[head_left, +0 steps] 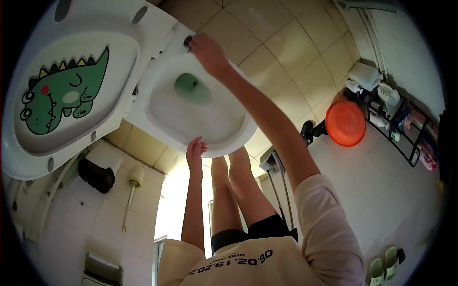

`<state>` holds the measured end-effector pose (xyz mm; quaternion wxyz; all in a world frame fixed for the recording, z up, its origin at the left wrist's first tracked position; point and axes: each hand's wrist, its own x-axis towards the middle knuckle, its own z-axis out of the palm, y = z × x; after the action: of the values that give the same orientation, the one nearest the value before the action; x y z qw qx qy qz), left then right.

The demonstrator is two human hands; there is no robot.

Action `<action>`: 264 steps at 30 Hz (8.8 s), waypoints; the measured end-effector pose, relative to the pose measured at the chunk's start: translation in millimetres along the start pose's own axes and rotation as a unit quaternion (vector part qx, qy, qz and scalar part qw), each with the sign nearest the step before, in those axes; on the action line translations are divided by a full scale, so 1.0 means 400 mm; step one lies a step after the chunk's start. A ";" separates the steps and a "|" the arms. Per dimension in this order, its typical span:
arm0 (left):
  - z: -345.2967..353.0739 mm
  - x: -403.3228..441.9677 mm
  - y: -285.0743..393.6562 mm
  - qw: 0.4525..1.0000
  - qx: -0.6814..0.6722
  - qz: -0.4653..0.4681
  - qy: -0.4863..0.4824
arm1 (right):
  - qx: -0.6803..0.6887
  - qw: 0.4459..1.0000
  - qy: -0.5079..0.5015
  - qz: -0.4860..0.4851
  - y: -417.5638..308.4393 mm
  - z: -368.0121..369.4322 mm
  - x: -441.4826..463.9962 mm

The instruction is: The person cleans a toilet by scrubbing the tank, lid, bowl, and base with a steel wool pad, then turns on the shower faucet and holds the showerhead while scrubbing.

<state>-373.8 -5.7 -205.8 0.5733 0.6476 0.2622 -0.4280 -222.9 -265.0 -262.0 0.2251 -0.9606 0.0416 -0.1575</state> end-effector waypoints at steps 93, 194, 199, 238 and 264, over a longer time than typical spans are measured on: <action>0.258 -0.482 0.316 0.941 0.186 0.092 -0.268 | 0.679 0.541 0.135 0.478 -0.422 -0.733 -0.563; 1.432 0.312 1.620 0.895 -0.004 0.397 0.204 | 0.254 0.933 -0.098 -0.235 0.731 -1.399 1.256; 1.446 0.296 1.664 0.888 0.062 0.380 0.250 | 0.233 0.933 -0.160 -0.222 0.776 -1.415 1.271; 1.400 0.121 1.690 0.872 0.136 0.388 0.266 | 0.485 0.831 -0.253 -0.098 0.867 -1.318 1.268; 1.141 -0.137 1.727 0.713 0.347 0.511 0.331 | 0.182 0.923 -0.298 -0.161 0.836 -1.492 1.369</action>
<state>56.8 -580.5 209.6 0.3165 0.9364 -0.1026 0.1114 101.0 -897.0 251.2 0.3698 -0.8994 -0.2119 0.0972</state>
